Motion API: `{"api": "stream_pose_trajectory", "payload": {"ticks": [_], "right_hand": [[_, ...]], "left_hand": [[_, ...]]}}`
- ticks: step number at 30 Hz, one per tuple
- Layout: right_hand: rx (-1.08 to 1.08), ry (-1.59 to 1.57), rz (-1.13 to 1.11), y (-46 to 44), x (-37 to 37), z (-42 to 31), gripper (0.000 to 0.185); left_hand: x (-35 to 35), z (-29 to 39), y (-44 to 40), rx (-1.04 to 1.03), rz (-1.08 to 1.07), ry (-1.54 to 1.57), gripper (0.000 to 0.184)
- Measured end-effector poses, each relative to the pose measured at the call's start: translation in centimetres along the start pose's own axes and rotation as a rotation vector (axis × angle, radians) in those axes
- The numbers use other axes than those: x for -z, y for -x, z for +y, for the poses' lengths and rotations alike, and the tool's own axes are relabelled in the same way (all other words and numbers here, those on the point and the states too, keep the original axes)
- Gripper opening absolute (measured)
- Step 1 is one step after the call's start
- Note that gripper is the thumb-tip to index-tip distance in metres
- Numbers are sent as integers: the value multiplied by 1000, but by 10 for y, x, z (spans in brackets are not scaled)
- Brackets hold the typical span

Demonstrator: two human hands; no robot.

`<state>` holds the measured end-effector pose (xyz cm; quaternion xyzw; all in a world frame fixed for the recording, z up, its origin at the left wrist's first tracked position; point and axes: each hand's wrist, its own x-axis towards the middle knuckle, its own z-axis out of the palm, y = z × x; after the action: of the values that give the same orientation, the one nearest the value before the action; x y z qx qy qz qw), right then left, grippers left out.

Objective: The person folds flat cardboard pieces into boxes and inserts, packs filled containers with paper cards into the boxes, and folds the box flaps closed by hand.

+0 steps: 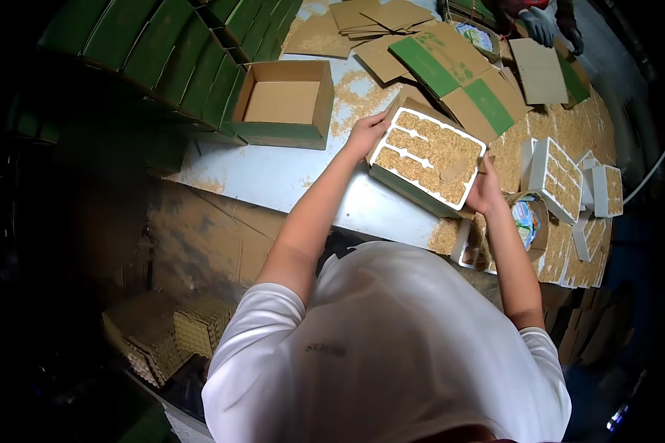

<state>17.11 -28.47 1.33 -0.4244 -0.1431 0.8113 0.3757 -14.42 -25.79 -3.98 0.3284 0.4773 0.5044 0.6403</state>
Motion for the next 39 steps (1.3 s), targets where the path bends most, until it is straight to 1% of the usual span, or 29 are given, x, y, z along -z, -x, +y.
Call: {"api": "stream_pose_trajectory", "payload": {"ticks": [2,3,6,7,8,10,12,13,14,16,18,19,20,22,23,25,27,30,31,33,36,37,39], "right_hand": [[1,-94,40,6,-7,-4,90],[-3,-188,169,5,-2,-7,92],[224,-238,283,3,11,0,94],[349,-227,375,2,2,3,90],[474,-222,343,4,-4,5,79],[706,-137,405,4,-7,3,61],[756,-35,356,16,-8,-4,53],[777,16,343,28,-10,-7,49],[731,64,344,37,-12,-9,46],[655,632,438,41,-6,-8,52],[468,1209,359,54,-27,-4,66],[523,1540,382,51,-31,5,77],[566,1873,393,45,-32,16,89],[362,1866,364,31,-34,18,104],[267,1857,351,24,-37,15,112],[228,1958,400,20,-48,16,120],[175,2023,414,17,-49,21,129],[92,2010,405,10,-43,19,127],[84,2005,384,5,-33,22,127],[82,1995,339,-11,-15,28,127],[-28,2053,397,-18,-19,41,129],[-60,2089,382,-15,-24,39,128],[36,2081,398,3,-39,38,122]], "left_hand": [[0,3,3,-8,20,-84,41],[-2,2,4,-12,34,-117,41],[-3,-6,-2,-42,57,-207,41],[-5,-7,0,-44,62,-212,41],[-7,-8,1,-48,68,-219,41],[-9,-4,2,-89,62,-254,41],[-11,-7,3,-116,60,-302,41],[-11,-6,3,-98,47,-265,42],[-10,-6,5,-106,38,-235,44],[-17,1,11,-68,36,-212,44],[-21,2,12,-86,64,-276,44],[-22,6,13,-99,49,-293,45],[-23,8,17,-63,58,-299,46],[-23,8,18,-52,76,-280,47],[-21,7,15,-78,72,-295,47],[-12,-5,7,-118,57,-321,47],[-5,-11,3,-91,45,-274,46],[-12,-4,11,-49,66,-247,46],[-14,-3,13,-54,41,-235,46],[-19,-2,18,-69,73,-271,47],[-15,-6,16,-73,81,-297,47],[-16,-6,18,-82,70,-309,46],[-13,-5,21,-96,48,-331,45]]}}
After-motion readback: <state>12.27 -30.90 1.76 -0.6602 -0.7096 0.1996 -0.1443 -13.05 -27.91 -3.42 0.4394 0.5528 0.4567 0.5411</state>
